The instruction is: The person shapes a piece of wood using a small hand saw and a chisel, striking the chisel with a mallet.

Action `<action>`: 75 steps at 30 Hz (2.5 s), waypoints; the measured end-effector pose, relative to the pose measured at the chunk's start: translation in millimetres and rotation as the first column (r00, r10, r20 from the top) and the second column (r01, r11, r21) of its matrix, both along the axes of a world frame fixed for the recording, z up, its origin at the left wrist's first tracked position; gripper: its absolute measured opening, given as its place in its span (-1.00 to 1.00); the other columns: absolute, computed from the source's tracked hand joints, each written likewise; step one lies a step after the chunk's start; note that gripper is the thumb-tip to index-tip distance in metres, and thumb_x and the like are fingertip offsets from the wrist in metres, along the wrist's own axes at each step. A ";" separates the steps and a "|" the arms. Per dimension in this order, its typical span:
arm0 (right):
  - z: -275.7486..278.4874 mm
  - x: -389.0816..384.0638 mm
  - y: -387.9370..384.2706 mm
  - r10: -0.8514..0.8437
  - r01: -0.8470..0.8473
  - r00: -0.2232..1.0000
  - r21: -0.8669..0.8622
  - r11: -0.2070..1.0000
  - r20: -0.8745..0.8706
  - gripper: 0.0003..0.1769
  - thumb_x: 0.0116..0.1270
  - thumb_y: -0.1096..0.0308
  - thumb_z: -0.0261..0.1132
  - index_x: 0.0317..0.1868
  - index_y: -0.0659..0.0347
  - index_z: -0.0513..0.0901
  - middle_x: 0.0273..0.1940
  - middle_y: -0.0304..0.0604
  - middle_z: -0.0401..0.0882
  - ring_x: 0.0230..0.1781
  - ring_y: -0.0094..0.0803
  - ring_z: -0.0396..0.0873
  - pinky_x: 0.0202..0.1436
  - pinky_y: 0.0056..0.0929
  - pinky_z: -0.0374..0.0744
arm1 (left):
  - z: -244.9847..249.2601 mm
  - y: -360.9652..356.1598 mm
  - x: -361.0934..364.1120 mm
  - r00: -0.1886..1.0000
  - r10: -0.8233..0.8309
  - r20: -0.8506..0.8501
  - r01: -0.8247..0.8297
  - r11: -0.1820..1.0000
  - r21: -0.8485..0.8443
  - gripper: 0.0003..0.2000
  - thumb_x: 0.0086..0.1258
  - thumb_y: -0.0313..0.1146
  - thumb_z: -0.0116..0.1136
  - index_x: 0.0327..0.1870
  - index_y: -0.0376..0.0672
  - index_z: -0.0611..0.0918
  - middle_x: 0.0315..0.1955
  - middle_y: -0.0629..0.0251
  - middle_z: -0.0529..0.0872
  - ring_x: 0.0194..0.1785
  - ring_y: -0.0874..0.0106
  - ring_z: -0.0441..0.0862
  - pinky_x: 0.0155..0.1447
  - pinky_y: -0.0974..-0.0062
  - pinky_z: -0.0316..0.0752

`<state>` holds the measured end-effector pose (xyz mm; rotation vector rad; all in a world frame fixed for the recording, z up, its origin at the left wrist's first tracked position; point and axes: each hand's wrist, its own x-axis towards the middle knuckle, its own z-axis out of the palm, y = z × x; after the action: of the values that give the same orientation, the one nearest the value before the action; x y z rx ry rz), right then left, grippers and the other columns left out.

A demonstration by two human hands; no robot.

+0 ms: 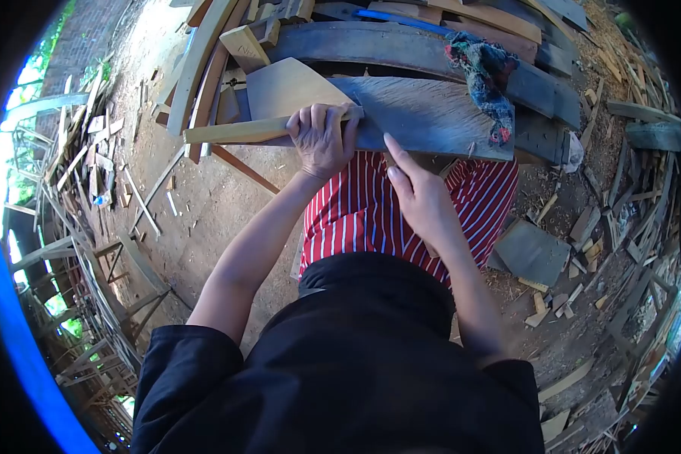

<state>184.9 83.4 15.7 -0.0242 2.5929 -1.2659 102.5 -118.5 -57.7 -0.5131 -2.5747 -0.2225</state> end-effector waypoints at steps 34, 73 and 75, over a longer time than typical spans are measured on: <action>9.4 -8.2 28.3 0.152 -0.156 0.985 -0.039 0.987 -0.084 -0.47 0.51 0.31 0.14 0.45 -0.19 0.40 -0.45 0.03 0.54 -0.41 0.00 0.63 -0.34 -0.06 0.56 | 5.4 4.0 -3.2 0.999 -0.027 -0.037 0.031 0.993 0.115 -0.73 0.14 -0.16 0.32 -0.12 0.10 0.66 -0.30 0.47 0.52 -0.11 0.41 0.42 0.16 0.32 0.08; 40.0 -57.2 24.9 0.212 -0.119 0.919 -0.278 0.953 0.333 -0.51 0.63 0.18 -0.04 0.50 -0.04 0.31 -0.53 -0.04 0.51 -0.65 -0.26 0.53 -0.54 -0.35 0.51 | 1.6 3.1 -3.7 0.997 -0.014 -0.071 0.022 0.993 0.114 -0.75 0.14 -0.13 0.34 -0.16 0.14 0.65 -0.26 0.55 0.55 -0.11 0.45 0.42 0.14 0.34 0.09; 39.4 -54.2 26.7 0.187 0.092 0.800 -0.425 0.901 0.570 -0.51 0.64 0.17 -0.06 0.51 -0.07 0.29 -0.59 -0.20 0.43 -0.74 -0.47 0.45 -0.64 -0.48 0.48 | 0.7 4.0 -3.1 0.998 -0.017 -0.065 0.025 0.992 0.127 -0.77 0.15 -0.12 0.33 -0.17 0.15 0.64 -0.25 0.57 0.54 -0.10 0.45 0.42 0.15 0.34 0.09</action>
<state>130.7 110.1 55.1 0.1969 1.7278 -1.5075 99.5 -114.5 -57.0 -0.4922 -2.4747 -0.3702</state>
